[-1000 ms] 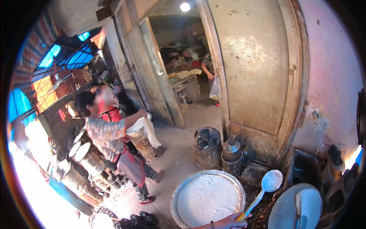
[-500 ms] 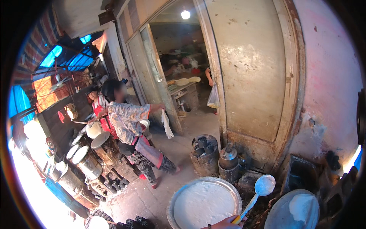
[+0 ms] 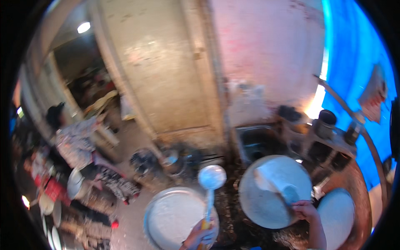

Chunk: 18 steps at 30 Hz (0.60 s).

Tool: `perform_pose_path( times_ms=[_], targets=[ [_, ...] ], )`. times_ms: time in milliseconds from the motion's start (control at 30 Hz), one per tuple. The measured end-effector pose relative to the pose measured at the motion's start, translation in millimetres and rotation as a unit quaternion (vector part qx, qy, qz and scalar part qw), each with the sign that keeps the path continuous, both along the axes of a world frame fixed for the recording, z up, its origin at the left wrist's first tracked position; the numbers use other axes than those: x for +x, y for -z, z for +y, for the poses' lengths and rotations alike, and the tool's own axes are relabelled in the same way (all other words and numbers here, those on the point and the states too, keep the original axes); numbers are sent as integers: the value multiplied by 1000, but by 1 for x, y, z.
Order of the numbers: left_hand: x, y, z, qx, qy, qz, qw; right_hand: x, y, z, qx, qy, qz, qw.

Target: The person pours batter from a ladle onto multiple heated griddles, spreads the batter thin with a stick, and peels the cooked flatbreads off the griddles by hand.

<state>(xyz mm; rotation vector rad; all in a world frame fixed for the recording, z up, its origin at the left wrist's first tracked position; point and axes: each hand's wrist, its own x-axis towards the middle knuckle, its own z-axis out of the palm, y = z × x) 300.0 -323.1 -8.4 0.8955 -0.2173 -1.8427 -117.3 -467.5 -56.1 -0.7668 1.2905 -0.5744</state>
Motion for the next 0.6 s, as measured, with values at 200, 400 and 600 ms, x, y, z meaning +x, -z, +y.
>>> perform_pose_path(
  times_ms=[200,400,600],
  targets=[
    [-8,13,0,37,-18,-156,987,-67,0,20,-71,6,2,997],
    [-25,-21,-12,33,-9,-35,999,-7,11,0,-21,-13,15,1000],
    [-17,-10,3,108,-86,-18,990,-52,12,6,-16,-103,3,995]
  ],
)
